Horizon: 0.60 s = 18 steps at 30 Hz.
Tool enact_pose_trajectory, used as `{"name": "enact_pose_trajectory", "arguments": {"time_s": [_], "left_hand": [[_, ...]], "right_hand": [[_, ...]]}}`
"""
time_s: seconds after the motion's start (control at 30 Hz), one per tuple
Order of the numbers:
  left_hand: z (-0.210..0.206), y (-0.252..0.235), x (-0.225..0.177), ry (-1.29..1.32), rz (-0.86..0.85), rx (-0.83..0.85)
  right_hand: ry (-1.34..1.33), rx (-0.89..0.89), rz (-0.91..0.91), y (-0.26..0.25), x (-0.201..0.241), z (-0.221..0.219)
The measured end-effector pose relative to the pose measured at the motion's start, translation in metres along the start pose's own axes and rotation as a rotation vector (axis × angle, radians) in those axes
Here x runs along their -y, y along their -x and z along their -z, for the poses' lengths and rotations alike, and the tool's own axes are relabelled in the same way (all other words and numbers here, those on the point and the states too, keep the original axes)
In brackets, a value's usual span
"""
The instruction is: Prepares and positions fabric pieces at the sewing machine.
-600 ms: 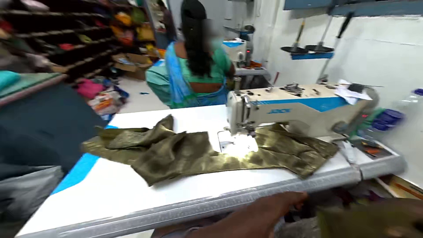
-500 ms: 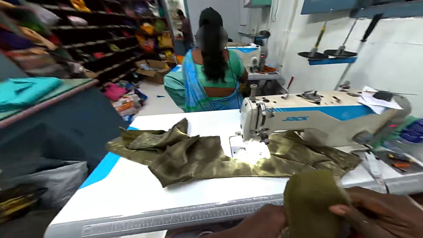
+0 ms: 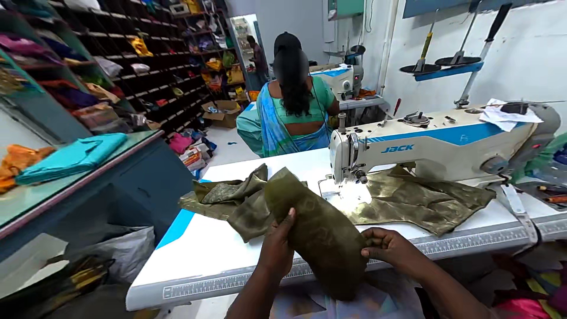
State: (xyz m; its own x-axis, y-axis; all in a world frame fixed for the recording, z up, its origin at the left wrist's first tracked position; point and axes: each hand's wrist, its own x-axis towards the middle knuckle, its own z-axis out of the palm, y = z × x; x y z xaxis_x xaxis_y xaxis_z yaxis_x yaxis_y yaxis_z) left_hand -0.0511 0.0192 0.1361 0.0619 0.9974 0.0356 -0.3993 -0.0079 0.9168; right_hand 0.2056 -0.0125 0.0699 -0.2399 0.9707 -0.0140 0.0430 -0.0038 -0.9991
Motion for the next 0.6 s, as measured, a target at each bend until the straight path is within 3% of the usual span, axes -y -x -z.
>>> {"name": "enact_pose_trajectory", "arguments": {"time_s": [0.13,0.3,0.5,0.6], "left_hand": [[0.005,0.005,0.003,0.052,-0.040,-0.105],[0.010,0.013,0.002,0.114,-0.106,-0.159],[0.025,0.004,-0.005,0.051,-0.153,-0.227],[0.029,-0.001,0.005,-0.075,-0.093,-0.294]], "right_hand": [[-0.011,-0.125,0.062,0.010,0.001,-0.013],[0.068,0.010,-0.066,0.003,-0.010,-0.034],[-0.140,-0.179,-0.074,-0.015,-0.014,-0.044],[-0.064,-0.266,-0.069,-0.023,-0.001,-0.024]]}}
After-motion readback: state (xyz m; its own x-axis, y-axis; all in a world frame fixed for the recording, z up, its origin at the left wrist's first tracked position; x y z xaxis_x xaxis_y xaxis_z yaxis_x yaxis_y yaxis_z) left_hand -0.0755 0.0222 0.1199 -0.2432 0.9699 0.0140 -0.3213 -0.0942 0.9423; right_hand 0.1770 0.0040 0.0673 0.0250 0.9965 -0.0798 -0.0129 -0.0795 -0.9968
